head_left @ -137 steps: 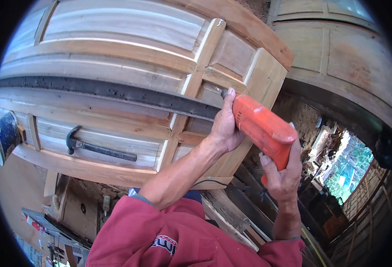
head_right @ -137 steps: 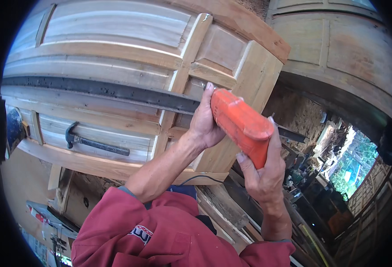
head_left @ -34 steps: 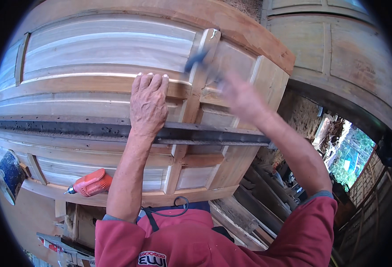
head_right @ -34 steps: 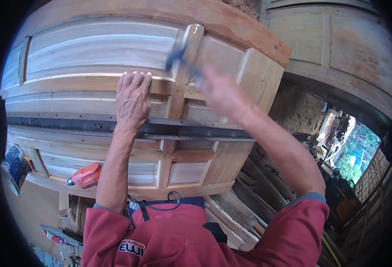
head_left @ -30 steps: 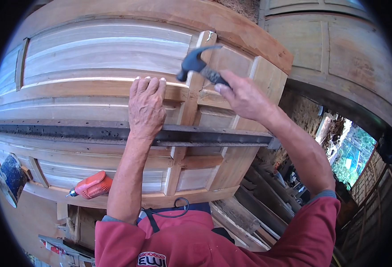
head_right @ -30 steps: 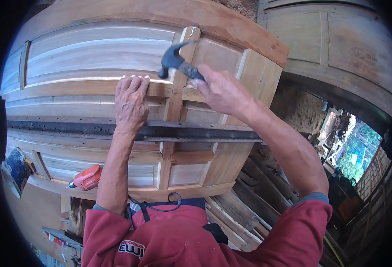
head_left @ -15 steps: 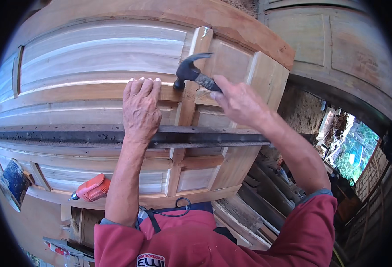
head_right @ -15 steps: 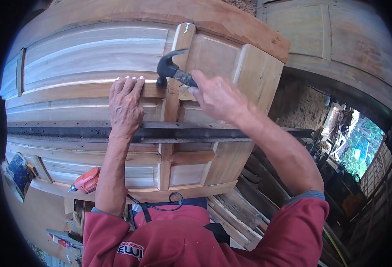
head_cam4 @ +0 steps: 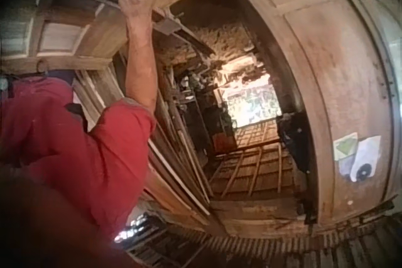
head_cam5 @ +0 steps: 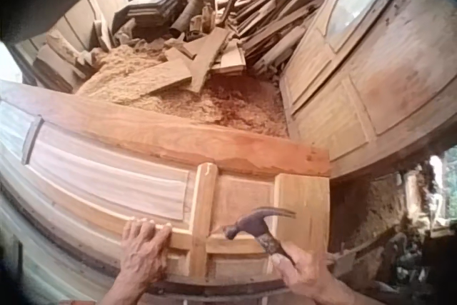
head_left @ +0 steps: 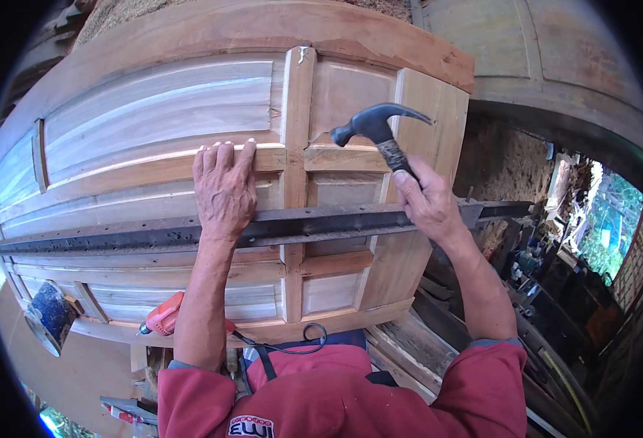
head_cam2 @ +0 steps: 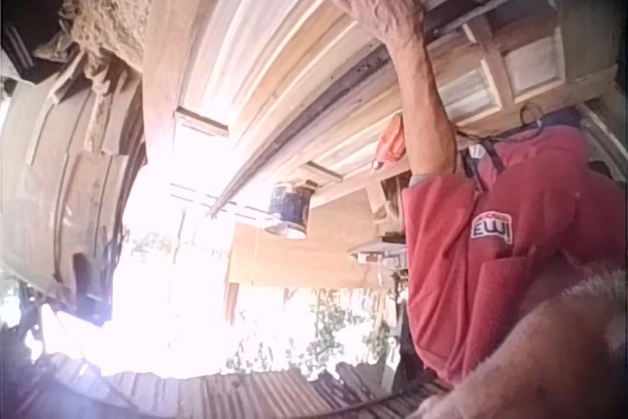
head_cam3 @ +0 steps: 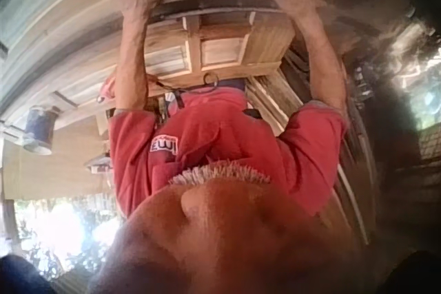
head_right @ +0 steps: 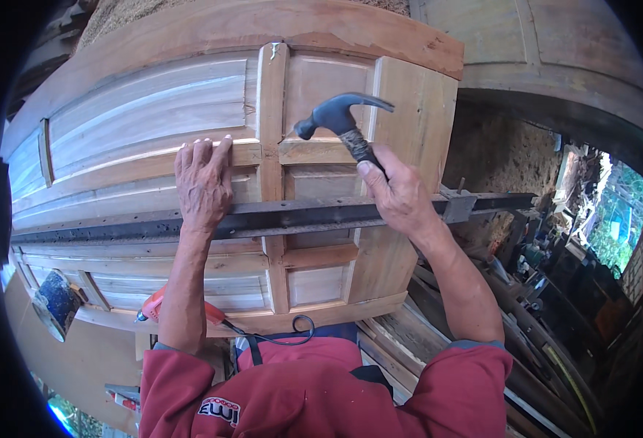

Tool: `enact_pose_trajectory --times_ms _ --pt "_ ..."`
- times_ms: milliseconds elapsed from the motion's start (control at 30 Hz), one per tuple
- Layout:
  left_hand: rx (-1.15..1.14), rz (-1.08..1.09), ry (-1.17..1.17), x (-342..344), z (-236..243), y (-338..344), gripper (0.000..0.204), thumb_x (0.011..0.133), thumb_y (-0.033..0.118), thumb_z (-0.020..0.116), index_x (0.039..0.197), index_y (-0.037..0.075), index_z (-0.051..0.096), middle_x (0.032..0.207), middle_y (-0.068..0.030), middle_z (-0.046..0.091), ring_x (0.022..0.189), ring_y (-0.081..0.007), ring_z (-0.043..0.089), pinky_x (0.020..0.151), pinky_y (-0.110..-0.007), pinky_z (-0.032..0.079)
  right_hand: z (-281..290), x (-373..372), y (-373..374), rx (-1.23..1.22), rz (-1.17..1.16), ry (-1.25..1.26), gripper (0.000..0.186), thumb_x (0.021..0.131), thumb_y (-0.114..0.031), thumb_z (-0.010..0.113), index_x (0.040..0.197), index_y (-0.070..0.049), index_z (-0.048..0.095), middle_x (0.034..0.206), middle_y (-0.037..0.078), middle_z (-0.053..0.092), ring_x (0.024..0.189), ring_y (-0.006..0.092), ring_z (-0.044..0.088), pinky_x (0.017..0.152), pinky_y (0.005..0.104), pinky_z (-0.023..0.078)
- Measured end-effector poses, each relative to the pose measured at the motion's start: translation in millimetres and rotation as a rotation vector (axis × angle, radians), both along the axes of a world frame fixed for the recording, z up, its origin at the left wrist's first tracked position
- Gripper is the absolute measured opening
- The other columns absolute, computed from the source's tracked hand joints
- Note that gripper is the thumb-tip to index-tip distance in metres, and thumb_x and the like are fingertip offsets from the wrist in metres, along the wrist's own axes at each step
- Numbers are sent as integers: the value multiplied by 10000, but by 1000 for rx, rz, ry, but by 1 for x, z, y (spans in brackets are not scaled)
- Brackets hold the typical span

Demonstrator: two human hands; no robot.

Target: The person hammers nails into a wooden door frame, drills holes with a power drill, and applies small wooden blocks into the frame by hand while the door is clamped to a workbench.

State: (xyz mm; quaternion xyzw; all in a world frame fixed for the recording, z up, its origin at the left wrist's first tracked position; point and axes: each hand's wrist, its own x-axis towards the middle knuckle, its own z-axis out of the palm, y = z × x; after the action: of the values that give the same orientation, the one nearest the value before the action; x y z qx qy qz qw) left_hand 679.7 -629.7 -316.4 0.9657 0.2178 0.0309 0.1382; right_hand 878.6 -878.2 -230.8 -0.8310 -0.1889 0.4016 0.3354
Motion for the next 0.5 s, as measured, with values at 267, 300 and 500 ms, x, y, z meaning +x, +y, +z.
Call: enact_pose_trajectory --times_ms 267,300,500 --pt "-101 -26 2 10 -5 -3 356 898 221 659 1217 64 641 1176 -124 573 1204 -319 497 1089 -482 345 -17 15 -38 75 755 -690 497 872 -255 710 1341 -125 610 768 74 535 678 242 589 595 401 500" --pt "-102 -17 6 16 -7 -7 356 898 221 659 1217 64 641 1176 -124 573 1204 -319 497 1089 -482 345 -14 20 -41 79 763 -685 497 872 -255 710 1341 -125 610 768 74 535 678 242 589 595 401 500" --pt "-149 -133 58 24 0 -24 484 874 221 672 1314 48 568 1277 -144 533 1288 -339 435 1149 -455 322 -16 22 -37 366 1213 -891 516 826 -245 632 1341 -204 635 718 2 433 608 156 484 502 302 393"
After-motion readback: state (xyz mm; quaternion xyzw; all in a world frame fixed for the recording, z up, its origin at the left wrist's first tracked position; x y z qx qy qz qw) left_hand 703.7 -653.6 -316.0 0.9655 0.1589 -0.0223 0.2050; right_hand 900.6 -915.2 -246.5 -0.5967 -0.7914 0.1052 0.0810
